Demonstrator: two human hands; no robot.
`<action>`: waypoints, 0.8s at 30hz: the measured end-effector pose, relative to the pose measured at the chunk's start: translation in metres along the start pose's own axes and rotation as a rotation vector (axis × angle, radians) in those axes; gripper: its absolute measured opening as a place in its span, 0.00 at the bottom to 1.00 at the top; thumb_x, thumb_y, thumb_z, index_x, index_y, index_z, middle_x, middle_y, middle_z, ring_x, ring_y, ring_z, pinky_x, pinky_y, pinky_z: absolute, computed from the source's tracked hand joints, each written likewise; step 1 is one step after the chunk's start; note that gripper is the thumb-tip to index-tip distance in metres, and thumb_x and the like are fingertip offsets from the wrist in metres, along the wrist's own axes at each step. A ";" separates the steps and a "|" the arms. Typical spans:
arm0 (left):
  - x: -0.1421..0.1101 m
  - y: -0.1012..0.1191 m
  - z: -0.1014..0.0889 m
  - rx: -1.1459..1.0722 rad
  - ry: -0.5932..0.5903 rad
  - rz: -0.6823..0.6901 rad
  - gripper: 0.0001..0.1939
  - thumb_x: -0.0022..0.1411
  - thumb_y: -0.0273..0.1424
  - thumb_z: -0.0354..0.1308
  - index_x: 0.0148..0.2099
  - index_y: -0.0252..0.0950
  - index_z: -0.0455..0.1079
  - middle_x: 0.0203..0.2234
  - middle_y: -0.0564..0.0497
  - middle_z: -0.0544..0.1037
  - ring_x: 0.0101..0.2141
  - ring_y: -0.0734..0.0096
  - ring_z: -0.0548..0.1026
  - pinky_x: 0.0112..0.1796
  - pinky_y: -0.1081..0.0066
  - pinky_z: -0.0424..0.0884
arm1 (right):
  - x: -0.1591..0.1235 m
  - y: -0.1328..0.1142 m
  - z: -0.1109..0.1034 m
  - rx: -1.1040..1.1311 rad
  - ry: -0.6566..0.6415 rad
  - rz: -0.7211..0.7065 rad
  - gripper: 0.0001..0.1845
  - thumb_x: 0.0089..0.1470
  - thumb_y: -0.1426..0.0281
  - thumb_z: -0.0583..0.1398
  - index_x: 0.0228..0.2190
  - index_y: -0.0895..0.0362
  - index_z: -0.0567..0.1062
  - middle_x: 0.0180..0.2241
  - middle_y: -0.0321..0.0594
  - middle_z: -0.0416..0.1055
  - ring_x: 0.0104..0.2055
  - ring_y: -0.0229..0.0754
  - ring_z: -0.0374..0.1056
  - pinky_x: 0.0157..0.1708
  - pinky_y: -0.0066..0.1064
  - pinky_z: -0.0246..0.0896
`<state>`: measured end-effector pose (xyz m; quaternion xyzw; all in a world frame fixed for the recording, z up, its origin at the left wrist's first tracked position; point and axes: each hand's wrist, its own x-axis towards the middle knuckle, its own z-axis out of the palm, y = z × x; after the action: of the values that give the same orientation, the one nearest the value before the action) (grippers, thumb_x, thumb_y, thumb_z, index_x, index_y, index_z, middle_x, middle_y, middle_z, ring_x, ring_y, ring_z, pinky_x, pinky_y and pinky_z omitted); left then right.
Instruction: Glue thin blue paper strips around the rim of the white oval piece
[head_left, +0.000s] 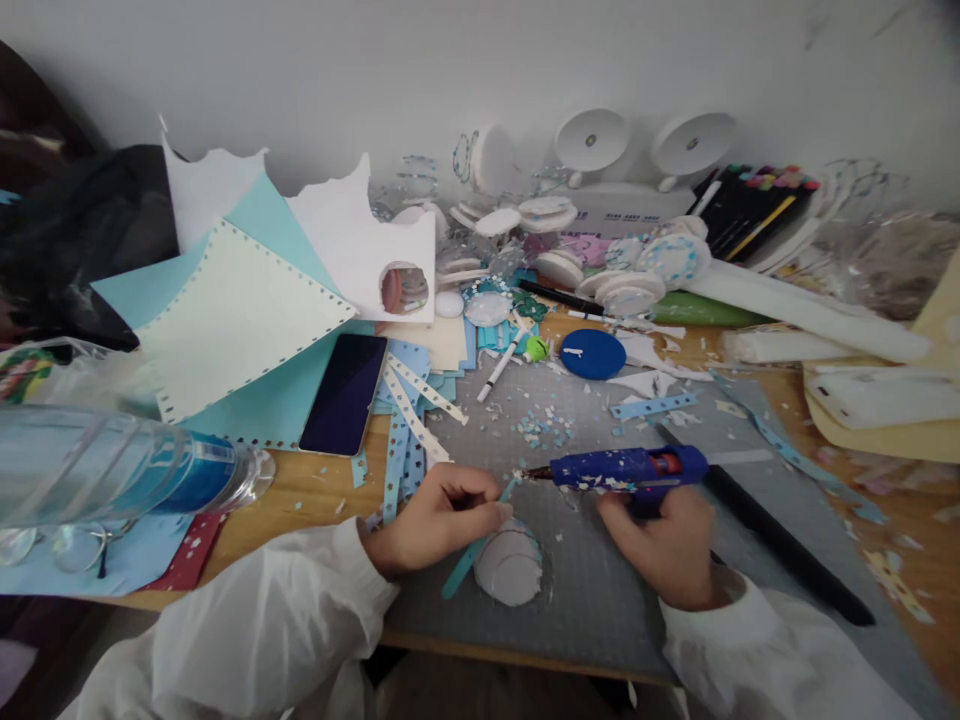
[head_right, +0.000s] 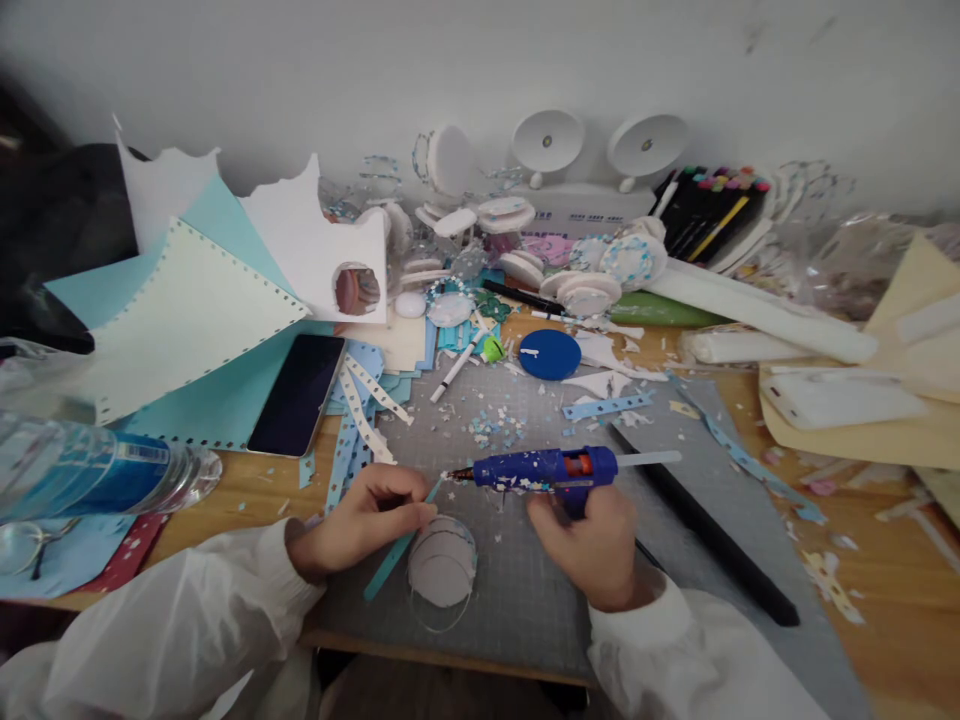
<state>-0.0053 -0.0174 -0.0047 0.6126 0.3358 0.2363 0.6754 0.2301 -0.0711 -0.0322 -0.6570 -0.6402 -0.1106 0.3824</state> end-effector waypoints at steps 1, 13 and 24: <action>0.000 0.001 0.000 0.002 -0.003 0.002 0.22 0.58 0.36 0.56 0.18 0.35 0.51 0.16 0.58 0.52 0.21 0.80 0.50 0.22 0.75 0.48 | 0.000 0.000 0.000 0.001 0.000 -0.002 0.17 0.45 0.64 0.57 0.12 0.54 0.60 0.09 0.32 0.57 0.12 0.36 0.55 0.14 0.28 0.50; 0.000 0.000 0.000 0.019 -0.007 -0.016 0.22 0.58 0.37 0.56 0.18 0.35 0.52 0.16 0.58 0.53 0.21 0.80 0.51 0.22 0.75 0.49 | -0.002 0.004 0.000 0.012 -0.018 -0.022 0.16 0.44 0.65 0.58 0.12 0.55 0.62 0.09 0.32 0.58 0.11 0.36 0.57 0.14 0.28 0.51; 0.000 0.002 0.000 0.014 -0.007 -0.008 0.23 0.58 0.36 0.56 0.18 0.35 0.50 0.16 0.59 0.51 0.20 0.80 0.50 0.21 0.75 0.48 | -0.001 0.004 0.001 0.012 -0.010 -0.045 0.17 0.46 0.65 0.58 0.12 0.54 0.61 0.09 0.33 0.58 0.11 0.38 0.58 0.14 0.29 0.50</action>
<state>-0.0055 -0.0172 -0.0030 0.6169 0.3373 0.2291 0.6731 0.2330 -0.0706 -0.0345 -0.6407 -0.6575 -0.1121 0.3804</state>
